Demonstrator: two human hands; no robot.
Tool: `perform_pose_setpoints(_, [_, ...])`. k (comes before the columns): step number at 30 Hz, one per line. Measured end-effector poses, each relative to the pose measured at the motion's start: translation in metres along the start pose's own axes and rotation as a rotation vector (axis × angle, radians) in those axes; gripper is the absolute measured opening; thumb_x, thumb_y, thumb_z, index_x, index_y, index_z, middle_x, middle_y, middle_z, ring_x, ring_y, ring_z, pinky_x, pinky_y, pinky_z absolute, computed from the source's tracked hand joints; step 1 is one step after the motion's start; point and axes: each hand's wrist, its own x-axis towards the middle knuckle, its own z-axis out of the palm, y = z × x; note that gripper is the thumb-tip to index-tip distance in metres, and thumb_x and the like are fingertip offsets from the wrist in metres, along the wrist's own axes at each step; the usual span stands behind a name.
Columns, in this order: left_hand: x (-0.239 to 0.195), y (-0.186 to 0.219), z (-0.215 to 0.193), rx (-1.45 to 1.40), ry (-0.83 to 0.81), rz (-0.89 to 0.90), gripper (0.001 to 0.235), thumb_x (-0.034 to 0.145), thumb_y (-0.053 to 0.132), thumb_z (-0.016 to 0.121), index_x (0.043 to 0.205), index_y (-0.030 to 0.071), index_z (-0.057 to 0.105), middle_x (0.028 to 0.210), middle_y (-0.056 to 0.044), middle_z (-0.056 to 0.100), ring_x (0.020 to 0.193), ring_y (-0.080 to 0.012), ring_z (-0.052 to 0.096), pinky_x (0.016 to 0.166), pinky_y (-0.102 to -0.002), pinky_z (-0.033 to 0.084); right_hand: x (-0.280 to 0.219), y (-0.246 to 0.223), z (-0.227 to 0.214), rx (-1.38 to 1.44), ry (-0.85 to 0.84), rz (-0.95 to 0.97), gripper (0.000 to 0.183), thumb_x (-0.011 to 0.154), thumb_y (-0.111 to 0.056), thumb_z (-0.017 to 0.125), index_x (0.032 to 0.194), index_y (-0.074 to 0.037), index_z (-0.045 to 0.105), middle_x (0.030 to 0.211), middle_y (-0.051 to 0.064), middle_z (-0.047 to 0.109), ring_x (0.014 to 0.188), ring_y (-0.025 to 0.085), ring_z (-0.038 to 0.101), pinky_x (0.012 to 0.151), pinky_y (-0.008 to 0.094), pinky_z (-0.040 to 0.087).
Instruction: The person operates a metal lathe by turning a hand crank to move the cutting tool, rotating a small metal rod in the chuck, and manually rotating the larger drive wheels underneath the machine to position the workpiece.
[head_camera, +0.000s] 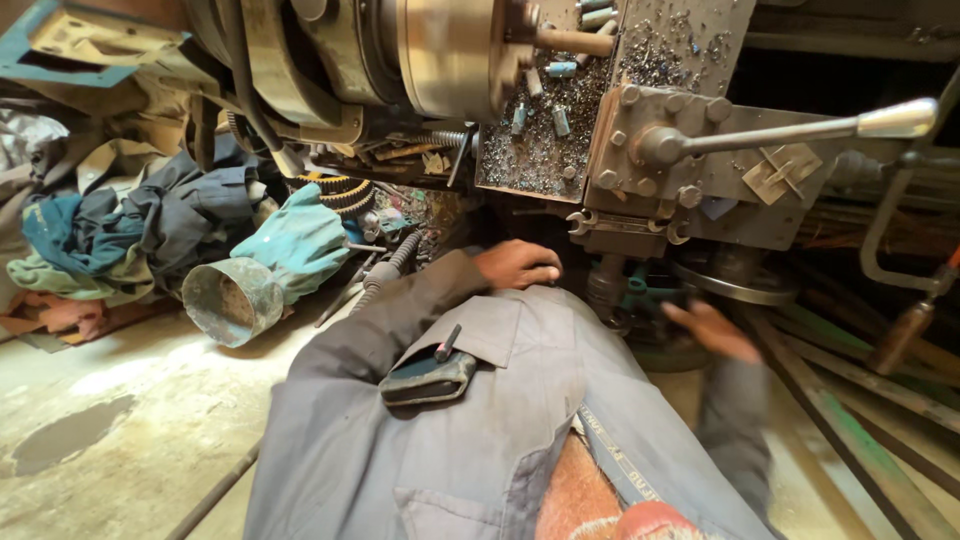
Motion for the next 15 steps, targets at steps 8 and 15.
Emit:
perform_pose_setpoints(8, [0.107,-0.097,0.103,-0.214,-0.263,0.091,0.045,0.102,0.036,0.057,0.134,0.005,0.063,0.128,-0.020,0.069,0.116,-0.0334,0.068,0.100,-0.039,0.054,-0.013,0.027,-0.058,0.050,0.323,0.045,0.054,0.095,-0.042,0.069,0.129,0.000,0.063,0.116,0.023,0.072,0.099,0.036,0.068,0.085,0.047,0.055])
perform_pose_setpoints(15, [0.115,-0.095,0.116,-0.206,-0.427,0.041,0.048,0.103,0.042,0.052,0.129,0.003,0.063,0.123,-0.020,0.069,0.110,-0.0322,0.067,0.096,-0.042,0.052,-0.035,0.018,-0.004,0.131,0.089,0.007,0.054,0.095,-0.038,0.068,0.133,0.000,0.062,0.116,0.025,0.071,0.096,0.037,0.069,0.081,0.050,0.056])
